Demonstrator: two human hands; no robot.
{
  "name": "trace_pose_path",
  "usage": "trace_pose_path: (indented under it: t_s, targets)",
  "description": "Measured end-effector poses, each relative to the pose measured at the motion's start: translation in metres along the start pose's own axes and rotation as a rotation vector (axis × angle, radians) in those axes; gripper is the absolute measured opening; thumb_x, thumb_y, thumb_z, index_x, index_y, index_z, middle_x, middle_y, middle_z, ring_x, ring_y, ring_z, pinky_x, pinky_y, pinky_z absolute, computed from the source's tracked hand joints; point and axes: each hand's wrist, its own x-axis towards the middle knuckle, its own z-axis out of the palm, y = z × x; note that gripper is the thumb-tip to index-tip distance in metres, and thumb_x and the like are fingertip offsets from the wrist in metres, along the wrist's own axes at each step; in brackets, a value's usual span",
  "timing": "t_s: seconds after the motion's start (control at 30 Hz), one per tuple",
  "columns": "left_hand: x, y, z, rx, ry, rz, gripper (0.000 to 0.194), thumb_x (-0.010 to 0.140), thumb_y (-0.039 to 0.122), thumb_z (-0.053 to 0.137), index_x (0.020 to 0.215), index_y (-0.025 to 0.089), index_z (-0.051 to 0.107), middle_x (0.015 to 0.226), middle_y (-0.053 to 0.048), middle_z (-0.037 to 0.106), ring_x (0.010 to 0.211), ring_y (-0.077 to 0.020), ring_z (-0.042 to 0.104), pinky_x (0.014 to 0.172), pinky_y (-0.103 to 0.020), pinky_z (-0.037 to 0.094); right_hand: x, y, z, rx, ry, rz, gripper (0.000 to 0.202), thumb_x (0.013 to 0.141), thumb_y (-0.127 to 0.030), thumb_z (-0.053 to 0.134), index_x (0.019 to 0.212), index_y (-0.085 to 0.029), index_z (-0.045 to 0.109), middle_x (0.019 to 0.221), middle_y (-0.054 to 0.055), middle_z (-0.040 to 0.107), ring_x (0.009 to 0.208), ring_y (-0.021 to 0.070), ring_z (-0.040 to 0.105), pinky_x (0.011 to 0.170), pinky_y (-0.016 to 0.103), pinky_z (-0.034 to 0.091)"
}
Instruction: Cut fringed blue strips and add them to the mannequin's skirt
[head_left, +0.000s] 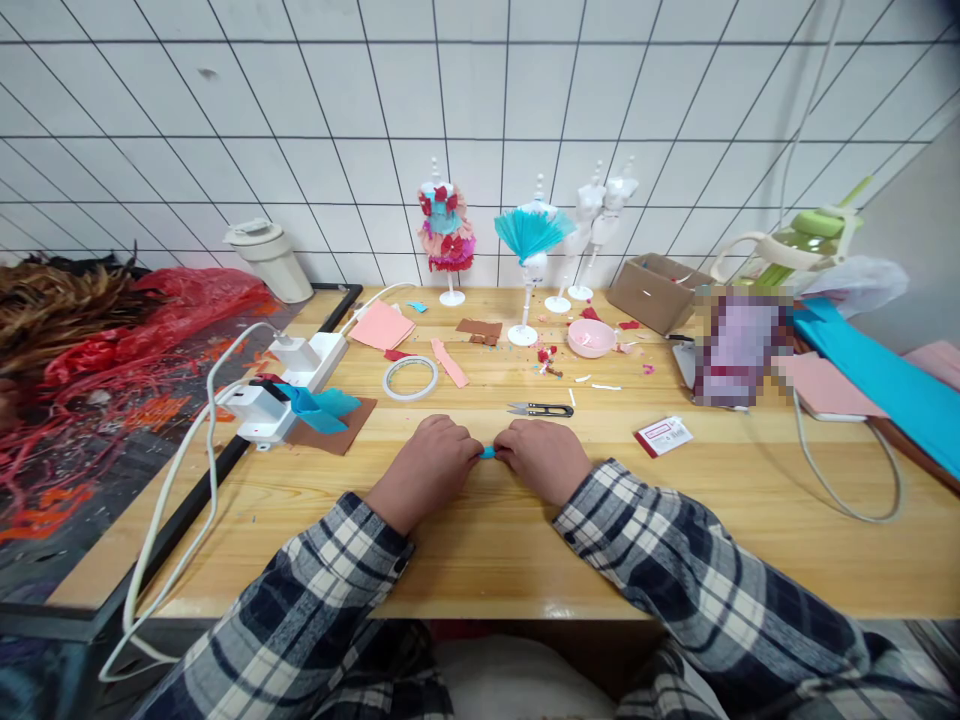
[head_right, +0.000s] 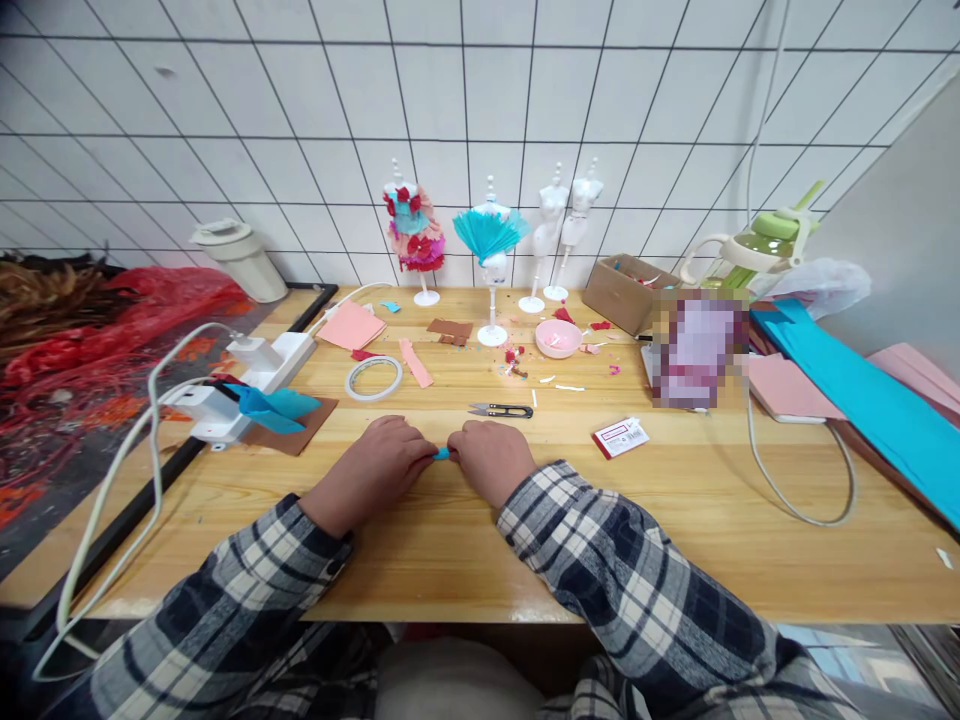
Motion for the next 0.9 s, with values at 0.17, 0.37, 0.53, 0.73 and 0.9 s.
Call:
trace_pose_path:
  t_s: [0.17, 0.37, 0.53, 0.73, 0.9]
  targets:
    - [0.000, 0.000, 0.000, -0.041, 0.009, -0.015, 0.015, 0.088, 0.018, 0.053, 0.082, 0.017, 0.067, 0.082, -0.007, 0.067, 0.083, -0.0224, 0.059, 0.076, -0.036, 0.043, 0.000, 0.002, -0.001, 0.029, 0.021, -0.041, 0.021, 0.094, -0.032, 0.051, 0.092, -0.024, 0.071, 0.094, 0.004, 0.068, 0.090, 0.0179, 0.063, 0.067, 0.025, 0.042]
    - [0.000, -0.004, 0.001, -0.070, -0.025, -0.050, 0.018, 0.089, 0.016, 0.051, 0.086, 0.017, 0.069, 0.080, -0.007, 0.068, 0.081, -0.0221, 0.061, 0.075, -0.035, 0.045, 0.001, 0.004, 0.000, 0.046, -0.014, -0.017, 0.018, 0.094, -0.031, 0.052, 0.101, -0.026, 0.068, 0.094, 0.004, 0.069, 0.089, 0.0178, 0.063, 0.071, 0.026, 0.043]
    - [-0.001, -0.007, 0.000, -0.074, -0.035, -0.069, 0.020, 0.091, 0.020, 0.050, 0.086, 0.018, 0.070, 0.080, -0.007, 0.069, 0.080, -0.0219, 0.061, 0.075, -0.034, 0.044, 0.002, 0.006, 0.002, 0.037, -0.005, -0.041, 0.021, 0.095, -0.030, 0.049, 0.094, -0.025, 0.070, 0.093, 0.003, 0.069, 0.086, 0.0179, 0.063, 0.069, 0.027, 0.041]
    - [-0.002, -0.012, 0.004, 0.012, 0.028, -0.003, 0.017, 0.092, 0.020, 0.051, 0.085, 0.018, 0.067, 0.084, -0.006, 0.067, 0.083, -0.0222, 0.059, 0.077, -0.037, 0.043, -0.002, 0.006, -0.004, 0.103, 0.079, -0.064, 0.020, 0.092, -0.033, 0.054, 0.099, -0.024, 0.071, 0.101, 0.005, 0.066, 0.097, 0.0197, 0.058, 0.077, 0.028, 0.043]
    - [-0.004, -0.009, 0.004, 0.095, 0.124, 0.072, 0.016, 0.093, 0.020, 0.050, 0.091, 0.018, 0.066, 0.086, -0.006, 0.065, 0.086, -0.0211, 0.057, 0.092, -0.040, 0.041, -0.004, 0.001, -0.002, 0.169, 0.192, -0.130, 0.038, 0.086, -0.041, 0.063, 0.120, -0.023, 0.065, 0.115, 0.007, 0.064, 0.105, 0.0215, 0.051, 0.092, 0.033, 0.040]
